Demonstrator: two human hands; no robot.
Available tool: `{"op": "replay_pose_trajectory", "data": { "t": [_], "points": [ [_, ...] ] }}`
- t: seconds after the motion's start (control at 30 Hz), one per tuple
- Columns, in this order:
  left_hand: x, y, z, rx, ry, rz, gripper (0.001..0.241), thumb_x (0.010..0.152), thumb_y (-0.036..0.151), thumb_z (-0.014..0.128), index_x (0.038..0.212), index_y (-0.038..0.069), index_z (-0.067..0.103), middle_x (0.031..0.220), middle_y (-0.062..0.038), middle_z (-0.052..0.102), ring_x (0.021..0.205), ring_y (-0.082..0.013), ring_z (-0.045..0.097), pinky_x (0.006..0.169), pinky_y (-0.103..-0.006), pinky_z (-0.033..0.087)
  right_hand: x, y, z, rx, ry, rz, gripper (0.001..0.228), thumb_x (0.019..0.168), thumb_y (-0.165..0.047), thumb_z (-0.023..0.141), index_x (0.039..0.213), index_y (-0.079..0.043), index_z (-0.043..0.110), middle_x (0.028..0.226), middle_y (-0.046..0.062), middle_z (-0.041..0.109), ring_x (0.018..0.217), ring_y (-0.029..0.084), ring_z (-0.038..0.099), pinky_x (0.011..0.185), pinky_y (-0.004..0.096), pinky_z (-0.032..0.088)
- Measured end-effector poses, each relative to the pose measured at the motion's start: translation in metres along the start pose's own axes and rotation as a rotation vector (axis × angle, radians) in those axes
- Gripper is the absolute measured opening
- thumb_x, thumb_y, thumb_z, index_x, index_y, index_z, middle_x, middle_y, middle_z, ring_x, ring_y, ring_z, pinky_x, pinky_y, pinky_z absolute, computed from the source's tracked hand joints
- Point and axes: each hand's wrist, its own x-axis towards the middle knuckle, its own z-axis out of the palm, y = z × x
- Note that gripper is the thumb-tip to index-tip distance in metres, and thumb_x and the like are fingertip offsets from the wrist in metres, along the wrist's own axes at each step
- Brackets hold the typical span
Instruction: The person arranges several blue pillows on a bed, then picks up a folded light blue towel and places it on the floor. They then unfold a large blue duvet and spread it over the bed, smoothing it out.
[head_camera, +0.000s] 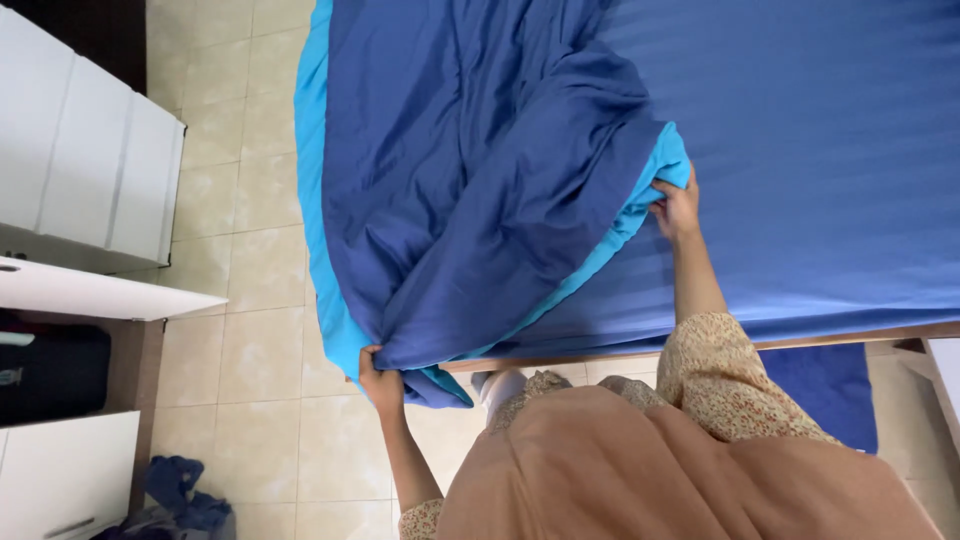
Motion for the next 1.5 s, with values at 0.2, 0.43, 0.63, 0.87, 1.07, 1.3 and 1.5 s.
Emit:
{"op": "replay_pose_trajectory", "data": {
  "t": [0.2, 0.43, 0.63, 0.87, 1.07, 1.3, 1.5],
  "points": [
    [0.06, 0.04, -0.006, -0.164, 0.126, 0.102, 0.027, 0.081, -0.013, 0.048, 0.102, 0.0, 0.06, 0.095, -0.01, 0.065, 0.088, -0.0183, 0.057, 0.086, -0.0277, 0.049, -0.1, -0.138, -0.026, -0.294, -0.105, -0.203, 0.056, 0.082, 0.013, 0.07, 0.132, -0.007, 0.057, 0.115, 0.003, 0.067, 0.107, 0.016, 0.067, 0.087, 0.03, 0.055],
    [0.068, 0.05, 0.015, 0.478, -0.544, 0.273, 0.053, 0.073, 0.001, 0.069, 0.123, 0.014, 0.066, 0.131, -0.016, 0.064, 0.125, -0.038, 0.057, 0.106, -0.044, 0.047, -0.192, -0.17, -0.089, -0.816, -0.008, 0.243, 0.062, 0.08, -0.002, 0.076, 0.141, -0.007, 0.06, 0.101, 0.009, 0.067, 0.084, 0.021, 0.058, 0.065, 0.033, 0.044],
    [0.017, 0.079, 0.004, 0.596, -0.268, -0.399, 0.124, 0.063, 0.03, 0.097, 0.158, 0.03, 0.016, 0.17, -0.012, 0.004, 0.154, -0.0427, 0.015, 0.114, -0.06, 0.021, -0.183, -0.136, -0.073, -1.272, 0.016, 0.235, 0.073, 0.075, -0.005, 0.086, 0.141, -0.008, 0.055, 0.128, 0.02, 0.066, 0.124, 0.032, 0.059, 0.099, 0.045, 0.048],
    [0.025, -0.117, 0.013, -0.546, -0.325, -0.429, 0.139, 0.063, 0.019, 0.08, 0.167, 0.015, -0.012, 0.167, -0.02, 0.017, 0.149, -0.0341, 0.029, 0.118, -0.0423, 0.027, -0.124, -0.023, -0.098, -0.202, 0.169, 0.4, 0.051, 0.085, -0.009, 0.071, 0.135, -0.004, 0.06, 0.12, 0.013, 0.07, 0.107, 0.029, 0.069, 0.093, 0.044, 0.056],
    [0.074, -0.019, -0.027, -0.069, -0.58, -0.379, 0.083, 0.073, 0.006, 0.078, 0.147, -0.012, 0.045, 0.137, -0.026, 0.063, 0.125, -0.032, 0.062, 0.108, -0.0371, 0.045, -0.106, -0.095, -0.111, -0.858, -0.082, 0.183, 0.06, 0.074, -0.014, 0.081, 0.131, -0.005, 0.067, 0.119, 0.013, 0.074, 0.106, 0.024, 0.067, 0.094, 0.039, 0.052],
    [0.1, 0.2, -0.109, -0.073, -0.336, 0.185, 0.036, 0.093, -0.004, 0.06, 0.129, -0.003, 0.064, 0.113, -0.011, 0.071, 0.104, -0.0159, 0.065, 0.096, -0.0296, 0.051, -0.117, -0.25, -0.241, -0.921, 0.36, -1.021, 0.009, 0.107, 0.001, 0.063, 0.109, 0.004, 0.071, 0.116, 0.013, 0.081, 0.101, 0.025, 0.077, 0.092, 0.037, 0.064],
    [0.058, -0.032, -0.076, 0.421, -0.714, -0.222, 0.069, 0.079, 0.008, 0.074, 0.145, 0.019, 0.055, 0.107, -0.018, 0.074, 0.093, -0.0261, 0.07, 0.086, -0.0363, 0.056, -0.246, -0.087, -0.261, -1.706, 0.488, -0.714, 0.041, 0.092, -0.012, 0.077, 0.13, -0.002, 0.065, 0.11, 0.027, 0.071, 0.099, 0.044, 0.069, 0.083, 0.051, 0.057]
  ]
}}
